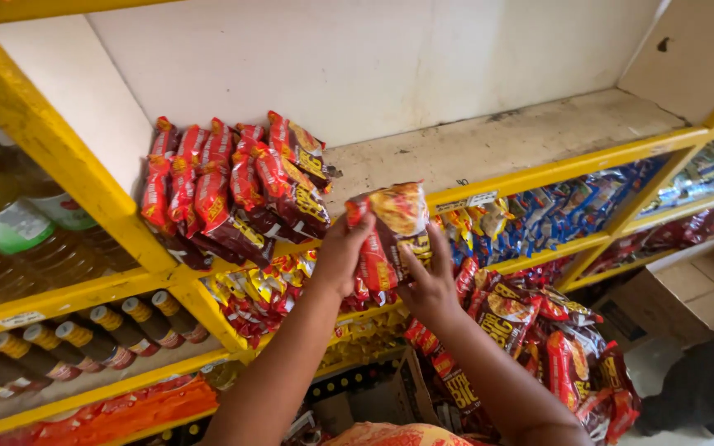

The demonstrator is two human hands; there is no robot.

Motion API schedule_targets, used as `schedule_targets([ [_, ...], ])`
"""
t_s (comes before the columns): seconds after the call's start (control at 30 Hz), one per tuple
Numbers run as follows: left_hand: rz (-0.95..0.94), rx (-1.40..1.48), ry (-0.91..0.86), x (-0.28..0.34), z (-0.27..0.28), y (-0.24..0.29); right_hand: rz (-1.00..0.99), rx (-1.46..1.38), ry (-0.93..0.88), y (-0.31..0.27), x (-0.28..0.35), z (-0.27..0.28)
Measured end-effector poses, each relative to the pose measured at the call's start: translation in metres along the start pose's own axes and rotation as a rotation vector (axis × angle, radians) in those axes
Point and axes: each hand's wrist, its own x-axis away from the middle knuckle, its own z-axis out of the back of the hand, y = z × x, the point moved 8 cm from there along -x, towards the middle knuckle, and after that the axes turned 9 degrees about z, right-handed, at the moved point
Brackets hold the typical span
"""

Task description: Stocking and organizing instant noodle packets on a grocery store shelf.

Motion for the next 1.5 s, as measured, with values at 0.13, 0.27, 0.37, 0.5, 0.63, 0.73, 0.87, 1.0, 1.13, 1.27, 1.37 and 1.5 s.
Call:
schedule_targets([
  [0.13,-0.287,-0.152,-0.127,0.012,-0.017,0.04,-0.094,-0.231,-0.214,0.009,-0.05,-0.048],
  [0.27,-0.338,-0.33,-0.046,0.004,-0.038,0.094,-0.215,-0.48,0.005,0.032,-0.108,-0.097],
  [0.37,-0.393,-0.464,-0.008,-0.012,-0.038,0.12,-0.33,-0.567,0.055,0.058,-0.136,-0.151],
  [0.5,-0.414,-0.498,0.19,-0.019,-0.014,0.119,-0.445,-0.511,-0.219,0.105,-0.112,-0.274],
  [0.63,-0.45,-0.593,0.268,-0.019,0.013,0.087,-0.421,-0.376,-0.587,0.109,-0.096,-0.327],
  [0.73,-0.521,-0.485,0.171,-0.01,0.015,0.073,-0.579,-0.37,-0.694,0.086,-0.102,-0.291],
  [0.87,-0.514,-0.569,0.194,0.012,0.006,0.07,-0.66,-0.369,-0.669,0.083,-0.104,-0.278],
  [1.0,-0.623,-0.762,0.252,0.033,-0.008,0.076,-0.583,-0.371,-0.35,0.081,-0.111,-0.237],
  [1.13,-0.712,-1.084,0.341,0.051,-0.026,0.074,-0.538,-0.565,0.212,0.079,-0.082,-0.15],
  [1.27,-0.714,-1.193,0.177,0.034,-0.032,0.047,-0.669,-0.707,0.188,0.1,0.006,-0.095],
  [1.37,-0.753,-1.553,0.089,0.019,-0.049,0.021,-0.755,-0.74,-0.03,0.13,0.061,-0.046],
  [1.5,-0.737,-1.943,0.16,-0.004,-0.04,-0.014,-0.869,-0.525,-0.341,0.173,0.113,0.039],
])
